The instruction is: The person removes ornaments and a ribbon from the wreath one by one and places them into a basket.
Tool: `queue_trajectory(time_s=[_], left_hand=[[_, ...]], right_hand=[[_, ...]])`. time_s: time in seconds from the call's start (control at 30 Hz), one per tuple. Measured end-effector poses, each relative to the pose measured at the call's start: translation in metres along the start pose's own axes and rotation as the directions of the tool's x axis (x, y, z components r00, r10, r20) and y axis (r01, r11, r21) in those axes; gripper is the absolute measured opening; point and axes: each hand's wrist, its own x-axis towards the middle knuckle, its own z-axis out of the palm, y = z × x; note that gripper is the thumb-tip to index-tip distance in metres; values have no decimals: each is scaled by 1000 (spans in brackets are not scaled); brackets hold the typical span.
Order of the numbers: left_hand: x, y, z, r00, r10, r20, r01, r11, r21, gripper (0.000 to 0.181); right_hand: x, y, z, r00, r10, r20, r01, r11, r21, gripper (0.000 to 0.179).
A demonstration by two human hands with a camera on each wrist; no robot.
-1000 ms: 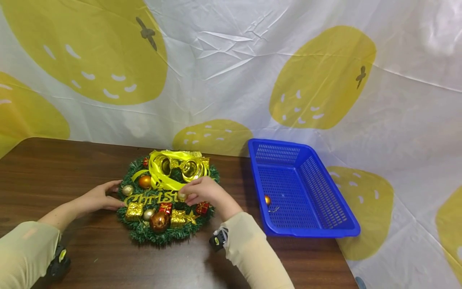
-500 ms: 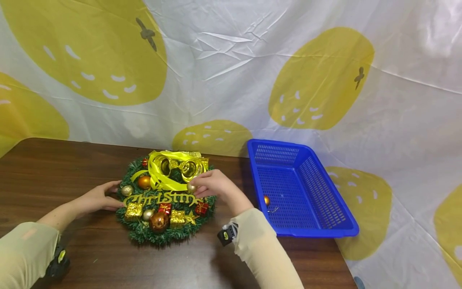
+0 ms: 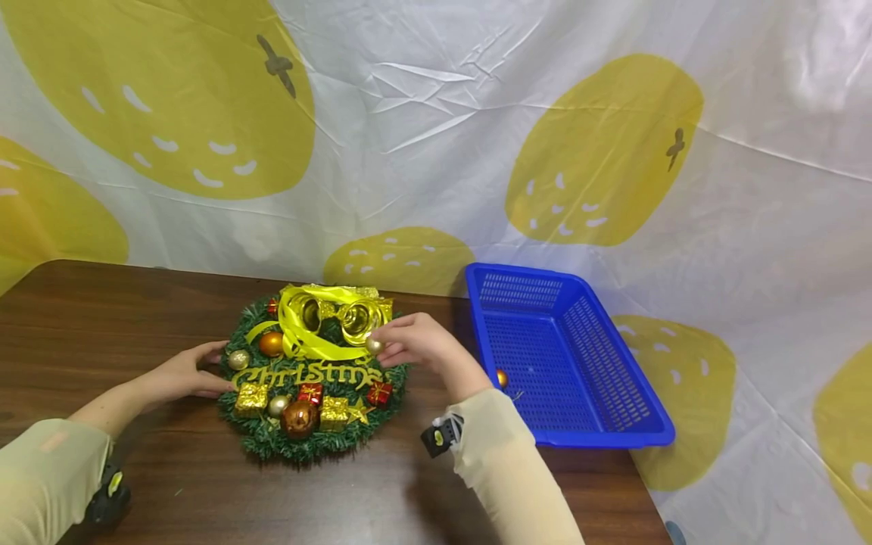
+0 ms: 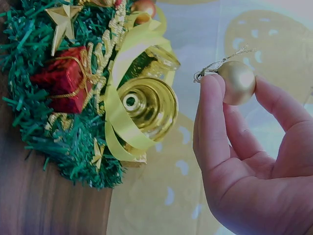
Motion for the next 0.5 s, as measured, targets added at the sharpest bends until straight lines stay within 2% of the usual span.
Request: queue_trajectory(time_s=[0.5], left_hand=[[-2,1,1,1000,3,-4,-3,1000,16,99]], right_hand=[[-7,-2,-17,999,-35,-8,35,999,21,40]])
